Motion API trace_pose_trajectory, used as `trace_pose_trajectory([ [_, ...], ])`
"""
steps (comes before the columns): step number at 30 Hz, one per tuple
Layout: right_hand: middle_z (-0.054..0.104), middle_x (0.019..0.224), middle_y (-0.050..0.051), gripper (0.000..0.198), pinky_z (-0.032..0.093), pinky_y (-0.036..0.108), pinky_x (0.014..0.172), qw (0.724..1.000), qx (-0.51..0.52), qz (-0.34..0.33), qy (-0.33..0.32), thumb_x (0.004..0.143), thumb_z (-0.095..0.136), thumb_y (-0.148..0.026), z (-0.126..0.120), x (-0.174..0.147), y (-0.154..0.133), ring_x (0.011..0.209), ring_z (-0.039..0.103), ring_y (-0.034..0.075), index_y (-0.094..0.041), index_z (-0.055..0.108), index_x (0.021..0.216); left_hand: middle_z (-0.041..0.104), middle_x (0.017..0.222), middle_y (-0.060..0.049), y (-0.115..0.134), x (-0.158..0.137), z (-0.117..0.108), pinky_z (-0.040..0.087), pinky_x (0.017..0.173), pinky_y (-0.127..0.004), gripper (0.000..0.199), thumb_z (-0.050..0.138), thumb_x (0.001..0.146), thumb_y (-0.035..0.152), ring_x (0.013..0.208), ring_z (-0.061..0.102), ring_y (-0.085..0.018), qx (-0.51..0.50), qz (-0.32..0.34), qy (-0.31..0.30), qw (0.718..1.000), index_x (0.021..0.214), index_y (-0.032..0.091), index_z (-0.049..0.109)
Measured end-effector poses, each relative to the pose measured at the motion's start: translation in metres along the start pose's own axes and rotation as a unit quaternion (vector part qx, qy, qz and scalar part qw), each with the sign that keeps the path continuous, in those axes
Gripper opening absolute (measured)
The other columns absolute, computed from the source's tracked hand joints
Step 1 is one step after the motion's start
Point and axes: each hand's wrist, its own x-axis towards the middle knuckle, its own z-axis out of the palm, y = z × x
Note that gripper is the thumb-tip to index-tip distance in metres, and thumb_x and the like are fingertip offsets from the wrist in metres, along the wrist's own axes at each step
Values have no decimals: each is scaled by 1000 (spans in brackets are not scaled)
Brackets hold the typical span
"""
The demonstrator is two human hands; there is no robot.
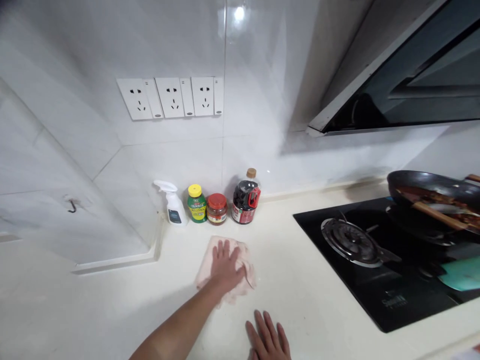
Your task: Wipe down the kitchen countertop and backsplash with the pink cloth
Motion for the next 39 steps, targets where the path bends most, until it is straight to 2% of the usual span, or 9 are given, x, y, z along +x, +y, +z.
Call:
trace_pose_trajectory([
  [4,63,136,7,50,22,49,119,1000,8,-2,22,88,53,-29,0,-3,1,127,55,30,-27,61,137,2,173,-7,37,-42,17,-2,126,-63,81,42,90,69,158,-7,-38,-67,93,-61,992,159,29,34],
  [7,71,119,4,38,21,49,119,1000,23,-4,20,87,56,-33,3,-8,3,118,59,29,-30,68,123,1,174,-5,33,-77,23,1,127,-62,77,40,92,70,159,-5,-36,-87,97,-48,990,159,33,33],
  [10,63,134,7,30,25,51,117,998,53,13,11,89,54,-34,2,-10,2,132,50,32,-28,70,114,8,173,-3,8,-106,20,6,127,-62,74,44,91,71,159,3,-36,-69,72,-10,995,157,38,35],
  [12,55,146,9,35,27,52,115,997,72,28,14,93,49,-33,-1,-9,-1,139,44,32,-26,68,121,15,173,-4,-16,-116,11,9,126,-63,74,49,90,69,159,8,-37,-39,42,14,998,156,39,38],
  [15,51,150,9,44,28,52,115,994,96,47,11,96,43,-31,-6,-7,-5,142,40,31,-25,60,137,22,171,-6,-53,-120,-12,14,125,-64,72,54,89,66,158,13,-39,24,-38,43,998,154,37,42],
  [19,47,153,8,45,26,55,118,990,123,71,-10,98,41,-31,-11,-7,-8,145,36,31,-25,57,140,29,169,-5,-95,-127,-45,21,124,-58,71,57,89,64,156,23,-36,81,-111,51,989,153,38,44],
  [25,44,156,8,46,24,57,120,985,142,86,-42,99,41,-32,-16,-9,-11,148,31,31,-25,55,142,30,168,-7,-120,-191,-50,24,121,-57,65,50,94,60,155,24,-38,123,-202,83,968,154,34,44],
  [33,44,155,9,43,27,60,118,975,206,69,-37,102,39,-37,-18,-13,-1,147,32,33,-25,58,137,33,167,-13,-71,-275,-12,20,122,-61,65,52,93,54,155,22,-42,154,-301,121,933,153,28,47],
  [39,50,150,6,37,38,51,111,958,284,15,-18,103,38,-35,-24,-29,49,142,41,29,-27,66,126,28,169,-13,-1,-249,12,15,124,-63,69,54,92,56,156,15,-44,102,-288,114,945,154,27,46],
])
